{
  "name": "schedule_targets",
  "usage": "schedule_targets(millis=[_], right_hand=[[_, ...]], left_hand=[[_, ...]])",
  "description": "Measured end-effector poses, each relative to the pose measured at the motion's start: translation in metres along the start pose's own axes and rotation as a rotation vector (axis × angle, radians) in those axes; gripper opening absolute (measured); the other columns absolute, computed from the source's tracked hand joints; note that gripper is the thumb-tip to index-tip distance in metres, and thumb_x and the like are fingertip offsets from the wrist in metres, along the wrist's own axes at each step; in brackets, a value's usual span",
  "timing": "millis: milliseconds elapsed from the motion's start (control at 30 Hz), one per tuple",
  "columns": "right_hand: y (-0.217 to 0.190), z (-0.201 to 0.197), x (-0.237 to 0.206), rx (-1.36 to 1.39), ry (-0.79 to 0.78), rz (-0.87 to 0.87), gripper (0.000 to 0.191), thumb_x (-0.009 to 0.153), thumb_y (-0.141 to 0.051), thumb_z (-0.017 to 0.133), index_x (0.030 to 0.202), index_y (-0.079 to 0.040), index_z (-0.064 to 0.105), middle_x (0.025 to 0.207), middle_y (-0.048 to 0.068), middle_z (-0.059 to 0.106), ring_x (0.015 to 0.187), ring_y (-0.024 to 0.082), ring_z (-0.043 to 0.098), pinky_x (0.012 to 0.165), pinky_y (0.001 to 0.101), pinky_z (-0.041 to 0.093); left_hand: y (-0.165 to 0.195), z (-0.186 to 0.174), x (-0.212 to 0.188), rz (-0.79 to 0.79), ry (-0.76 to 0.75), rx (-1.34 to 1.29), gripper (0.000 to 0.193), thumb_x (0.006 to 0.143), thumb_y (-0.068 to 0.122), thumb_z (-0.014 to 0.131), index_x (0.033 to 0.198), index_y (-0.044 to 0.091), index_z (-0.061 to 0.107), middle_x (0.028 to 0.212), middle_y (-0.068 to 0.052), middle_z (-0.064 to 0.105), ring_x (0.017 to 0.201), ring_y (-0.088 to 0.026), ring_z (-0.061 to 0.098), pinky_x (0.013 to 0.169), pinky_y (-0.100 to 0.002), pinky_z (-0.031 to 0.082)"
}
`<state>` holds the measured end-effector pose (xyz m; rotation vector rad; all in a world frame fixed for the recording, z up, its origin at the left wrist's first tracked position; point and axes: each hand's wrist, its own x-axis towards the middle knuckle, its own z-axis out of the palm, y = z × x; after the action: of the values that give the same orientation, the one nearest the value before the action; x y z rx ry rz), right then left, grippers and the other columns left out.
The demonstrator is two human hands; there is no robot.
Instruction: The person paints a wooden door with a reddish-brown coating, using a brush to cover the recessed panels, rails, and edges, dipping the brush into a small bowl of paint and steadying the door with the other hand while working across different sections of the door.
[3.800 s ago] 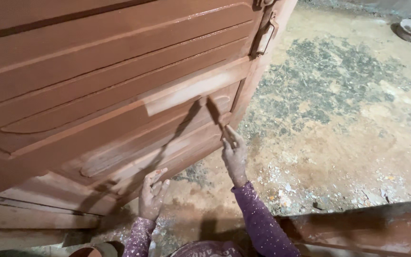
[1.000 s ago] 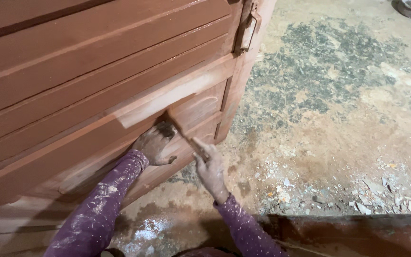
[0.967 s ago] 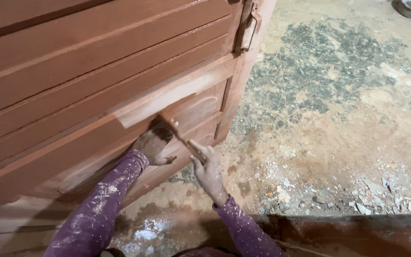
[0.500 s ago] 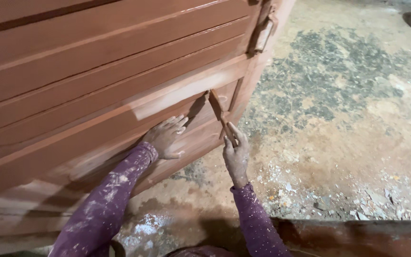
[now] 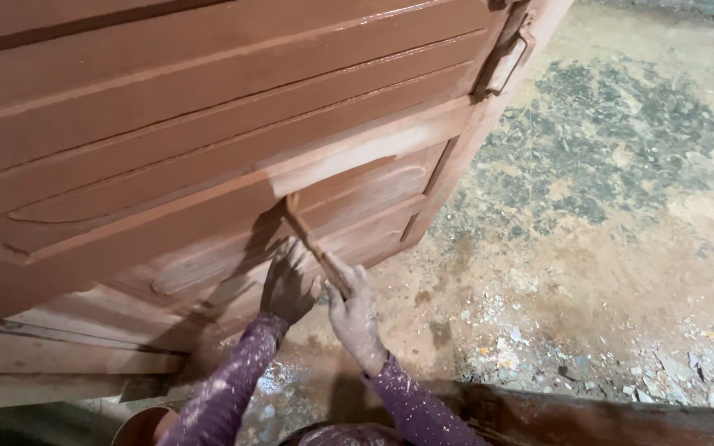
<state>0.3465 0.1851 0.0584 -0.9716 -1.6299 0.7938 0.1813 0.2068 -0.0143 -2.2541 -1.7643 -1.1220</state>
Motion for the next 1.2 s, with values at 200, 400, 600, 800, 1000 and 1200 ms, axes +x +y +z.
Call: schedule_targets(millis=[200, 400, 600, 800, 1000, 1200], right_hand=[[0.006, 0.015, -0.013, -0.115, -0.144, -0.074, 0.053, 0.088, 0.005, 0.070, 0.139, -0.010, 0.066, 0.093, 0.011, 0.068, 0.082, 0.023, 0.063, 0.076, 0.0362, 0.054], [0.053, -0.009, 0.015, 0.052, 0.043, 0.057, 0.043, 0.093, 0.001, 0.067, 0.133, -0.014, 0.068, 0.106, 0.005, 0.067, 0.070, 0.007, 0.059, 0.051, 0.0178, 0.052], [0.075, -0.072, 0.047, -0.024, 0.241, 0.345, 0.041, 0.093, 0.000, 0.063, 0.132, -0.014, 0.066, 0.118, 0.007, 0.071, 0.063, 0.009, 0.062, 0.045, 0.0210, 0.051], [0.090, -0.086, 0.057, -0.113, 0.352, 0.151, 0.045, 0.096, 0.003, 0.067, 0.139, -0.010, 0.067, 0.118, 0.017, 0.069, 0.085, 0.013, 0.068, 0.061, 0.0217, 0.055], [0.084, -0.060, 0.050, -0.083, 0.262, 0.264, 0.041, 0.092, -0.001, 0.063, 0.131, -0.013, 0.065, 0.122, 0.010, 0.067, 0.087, 0.013, 0.072, 0.059, 0.0244, 0.063], [0.051, -0.004, 0.011, -0.138, 0.117, 0.025, 0.041, 0.097, -0.003, 0.069, 0.137, -0.013, 0.066, 0.101, 0.008, 0.068, 0.073, 0.013, 0.059, 0.059, 0.0221, 0.053]], left_hand=[[-0.002, -0.011, -0.033, -0.325, 0.082, -0.069, 0.059, 0.091, 0.028, 0.068, 0.139, -0.003, 0.052, 0.157, -0.026, 0.041, 0.147, -0.040, 0.038, 0.123, -0.049, 0.030], [0.002, -0.039, -0.025, -0.264, 0.198, -0.194, 0.058, 0.091, 0.025, 0.069, 0.140, 0.000, 0.051, 0.159, -0.022, 0.042, 0.148, -0.034, 0.042, 0.121, -0.045, 0.036], [0.030, -0.068, -0.021, -0.237, 0.190, -0.310, 0.057, 0.089, 0.018, 0.072, 0.139, 0.000, 0.052, 0.157, -0.021, 0.045, 0.147, -0.035, 0.045, 0.119, -0.045, 0.039], [0.043, -0.075, -0.016, -0.237, 0.172, -0.345, 0.061, 0.088, 0.018, 0.073, 0.141, -0.001, 0.050, 0.157, -0.022, 0.045, 0.146, -0.035, 0.044, 0.119, -0.044, 0.038], [0.043, -0.075, -0.020, -0.261, 0.136, -0.341, 0.061, 0.087, 0.019, 0.074, 0.139, -0.001, 0.051, 0.157, -0.021, 0.046, 0.146, -0.034, 0.045, 0.119, -0.043, 0.038], [0.034, -0.053, -0.026, -0.465, 0.170, -0.524, 0.057, 0.097, 0.020, 0.065, 0.145, -0.003, 0.046, 0.155, -0.020, 0.048, 0.144, -0.030, 0.048, 0.121, -0.041, 0.037]])
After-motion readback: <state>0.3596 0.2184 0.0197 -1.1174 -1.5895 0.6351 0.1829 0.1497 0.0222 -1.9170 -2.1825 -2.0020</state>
